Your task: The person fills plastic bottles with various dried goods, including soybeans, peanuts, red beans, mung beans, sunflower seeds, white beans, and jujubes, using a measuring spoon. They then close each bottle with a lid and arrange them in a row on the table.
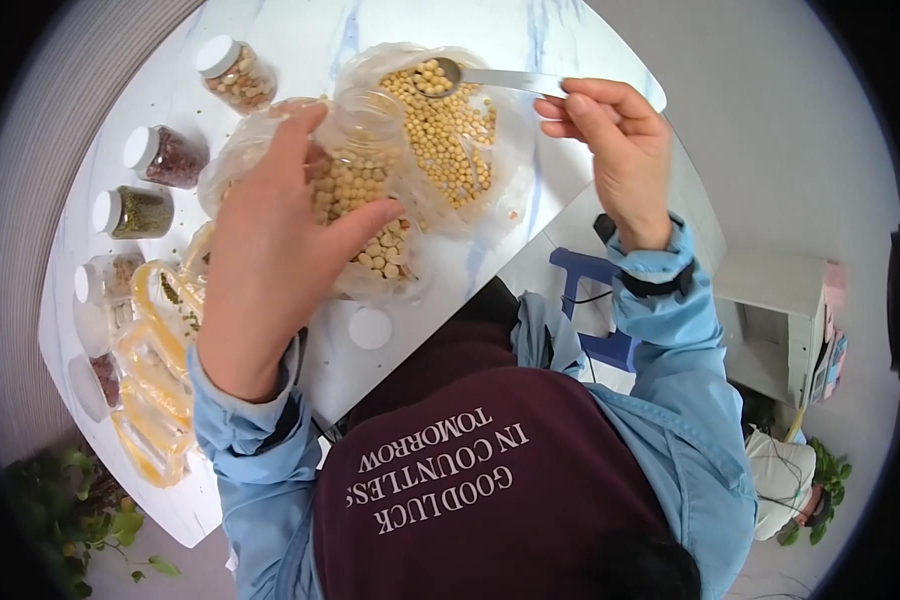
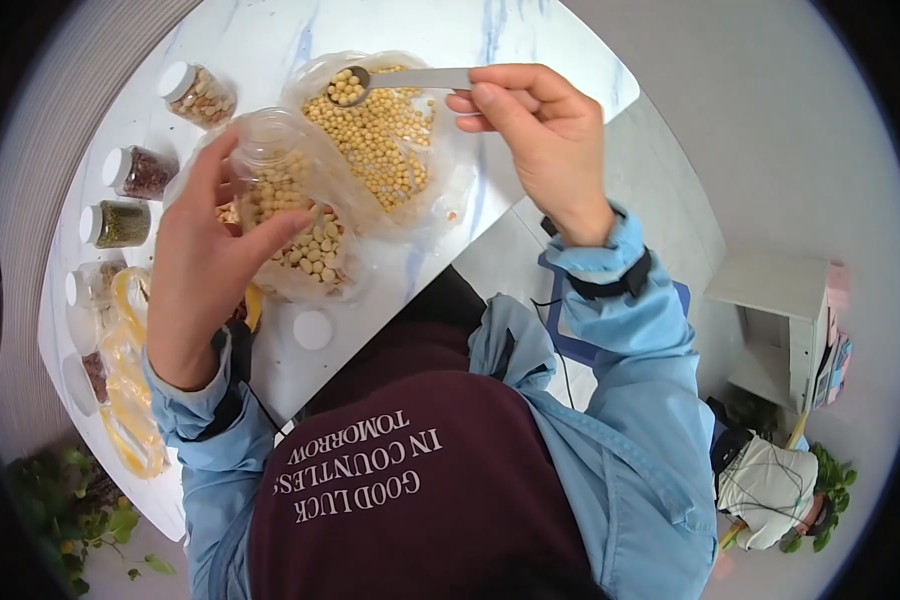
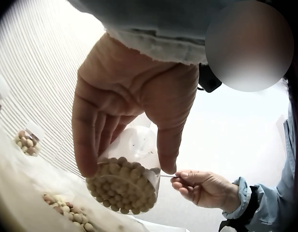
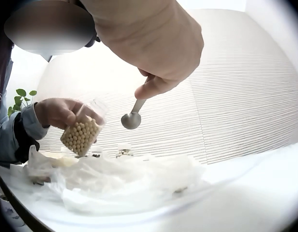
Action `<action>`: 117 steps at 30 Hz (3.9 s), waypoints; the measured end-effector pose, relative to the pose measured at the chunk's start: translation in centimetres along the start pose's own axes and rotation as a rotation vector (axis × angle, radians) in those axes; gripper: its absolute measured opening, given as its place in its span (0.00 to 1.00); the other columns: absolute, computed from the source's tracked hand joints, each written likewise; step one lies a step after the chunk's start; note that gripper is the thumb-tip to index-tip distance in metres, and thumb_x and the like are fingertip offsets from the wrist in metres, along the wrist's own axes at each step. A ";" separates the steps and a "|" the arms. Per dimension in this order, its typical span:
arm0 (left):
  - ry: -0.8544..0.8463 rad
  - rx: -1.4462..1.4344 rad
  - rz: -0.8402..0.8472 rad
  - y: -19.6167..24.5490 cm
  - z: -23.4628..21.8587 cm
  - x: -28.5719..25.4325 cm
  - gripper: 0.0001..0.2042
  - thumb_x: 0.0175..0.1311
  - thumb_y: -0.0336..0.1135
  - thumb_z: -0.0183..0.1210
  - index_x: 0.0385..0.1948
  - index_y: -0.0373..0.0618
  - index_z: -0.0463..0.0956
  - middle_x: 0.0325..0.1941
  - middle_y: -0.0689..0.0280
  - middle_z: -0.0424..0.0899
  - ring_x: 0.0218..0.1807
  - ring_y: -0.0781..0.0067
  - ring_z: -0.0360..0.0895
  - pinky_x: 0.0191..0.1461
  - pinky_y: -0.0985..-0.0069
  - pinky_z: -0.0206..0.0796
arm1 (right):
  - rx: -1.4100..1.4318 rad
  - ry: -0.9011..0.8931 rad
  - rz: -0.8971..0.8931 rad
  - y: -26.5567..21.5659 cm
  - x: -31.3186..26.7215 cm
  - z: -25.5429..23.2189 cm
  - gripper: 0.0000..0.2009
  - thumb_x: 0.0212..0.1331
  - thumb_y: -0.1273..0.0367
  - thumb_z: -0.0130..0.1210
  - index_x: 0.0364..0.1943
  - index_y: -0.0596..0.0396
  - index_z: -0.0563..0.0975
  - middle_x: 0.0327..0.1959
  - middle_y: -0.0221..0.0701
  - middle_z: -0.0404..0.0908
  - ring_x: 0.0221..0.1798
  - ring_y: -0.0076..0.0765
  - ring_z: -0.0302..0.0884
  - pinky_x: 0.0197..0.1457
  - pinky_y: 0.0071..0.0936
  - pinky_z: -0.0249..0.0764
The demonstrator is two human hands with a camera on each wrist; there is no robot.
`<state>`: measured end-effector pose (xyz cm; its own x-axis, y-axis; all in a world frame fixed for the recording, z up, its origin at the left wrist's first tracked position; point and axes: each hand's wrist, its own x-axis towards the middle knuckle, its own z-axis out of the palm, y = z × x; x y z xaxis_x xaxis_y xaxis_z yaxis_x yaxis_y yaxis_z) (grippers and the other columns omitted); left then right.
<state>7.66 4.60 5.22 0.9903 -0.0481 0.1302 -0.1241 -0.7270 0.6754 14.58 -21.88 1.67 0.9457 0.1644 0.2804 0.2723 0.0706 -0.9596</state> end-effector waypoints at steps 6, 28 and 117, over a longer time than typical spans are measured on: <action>-0.006 0.049 0.017 -0.1 0.4 -0.1 0.37 0.44 0.41 0.72 0.58 0.40 0.65 0.37 0.53 0.80 0.41 0.58 0.79 0.43 0.70 0.71 | -0.039 -0.112 -0.105 -3.4 -0.5 -0.2 0.08 0.63 0.77 0.51 0.44 0.67 0.76 0.36 0.42 0.83 0.41 0.35 0.83 0.46 0.25 0.81; 0.016 0.049 0.026 0.1 0.4 -0.2 0.37 0.43 0.43 0.73 0.58 0.41 0.65 0.34 0.55 0.78 0.37 0.57 0.77 0.41 0.67 0.69 | -1.004 -0.190 -0.715 -5.6 0.9 1.2 0.09 0.47 0.78 0.58 0.36 0.59 0.81 0.30 0.37 0.82 0.30 0.38 0.81 0.30 0.25 0.75; -0.076 0.036 -0.012 -0.2 0.5 -0.1 0.36 0.45 0.40 0.71 0.57 0.38 0.65 0.38 0.50 0.80 0.42 0.53 0.79 0.46 0.66 0.71 | -0.091 -0.086 0.076 -3.0 0.7 -0.7 0.07 0.62 0.78 0.51 0.42 0.64 0.77 0.38 0.38 0.82 0.41 0.32 0.83 0.42 0.22 0.81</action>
<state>7.64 4.43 4.75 0.9938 -0.0899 0.0657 -0.1110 -0.7521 0.6496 14.52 -22.64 4.76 0.9464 0.2502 0.2042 0.2193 -0.0337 -0.9751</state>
